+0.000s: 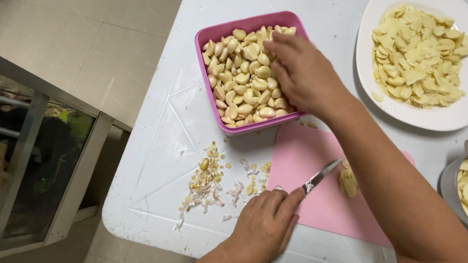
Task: Slicing peeled garlic cloves on a cutting board and transferring them to a bowl.
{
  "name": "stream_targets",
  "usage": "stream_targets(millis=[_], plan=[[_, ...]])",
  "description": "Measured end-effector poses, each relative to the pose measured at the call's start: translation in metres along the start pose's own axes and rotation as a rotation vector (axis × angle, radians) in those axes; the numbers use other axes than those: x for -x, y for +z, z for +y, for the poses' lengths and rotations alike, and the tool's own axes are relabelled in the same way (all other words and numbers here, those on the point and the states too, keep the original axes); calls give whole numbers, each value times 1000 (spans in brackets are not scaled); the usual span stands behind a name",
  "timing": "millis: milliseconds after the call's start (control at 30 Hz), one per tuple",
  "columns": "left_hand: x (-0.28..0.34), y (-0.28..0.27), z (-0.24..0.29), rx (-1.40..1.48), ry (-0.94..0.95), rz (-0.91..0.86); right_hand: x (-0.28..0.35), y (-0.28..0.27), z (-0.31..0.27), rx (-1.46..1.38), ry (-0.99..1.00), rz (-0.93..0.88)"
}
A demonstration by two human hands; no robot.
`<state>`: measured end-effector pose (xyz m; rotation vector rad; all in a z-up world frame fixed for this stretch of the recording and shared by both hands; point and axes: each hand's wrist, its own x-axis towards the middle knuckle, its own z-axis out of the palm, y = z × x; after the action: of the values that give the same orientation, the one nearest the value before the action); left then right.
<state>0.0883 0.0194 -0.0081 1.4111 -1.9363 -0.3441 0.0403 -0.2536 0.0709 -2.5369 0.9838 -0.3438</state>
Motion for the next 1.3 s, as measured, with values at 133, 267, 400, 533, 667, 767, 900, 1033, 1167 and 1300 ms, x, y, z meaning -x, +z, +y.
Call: stream_targets(millis=[133,267,400,533,667,767,900,1033,1167,1300], plan=[[-2,-15,-3,43,41,66,3,9,4,63,-143,47],[-17,-47,-16,78,129,156,19,-2,-1,-28,-146,-48],[-42,-83,-47,-14,157,251,38,-6,7,-210,-262,24],[-93,-109,-87,-35,148,290,37,-26,1,-309,-67,-99],[-158,-124,-122,-141,-69,138,17,-29,9,-319,98,11],[-190,-112,-157,-273,-147,24,-6,-20,18,-219,72,37],[-207,-88,-184,-460,-136,17,-27,-16,16,-46,109,-100],[-207,-85,-183,-524,-164,16,-34,-10,24,118,12,-149],[-206,-89,-178,-497,-167,-17,-30,-11,24,165,-17,-142],[-206,-98,-168,-435,-176,-158,-20,-11,22,44,-66,-149]])
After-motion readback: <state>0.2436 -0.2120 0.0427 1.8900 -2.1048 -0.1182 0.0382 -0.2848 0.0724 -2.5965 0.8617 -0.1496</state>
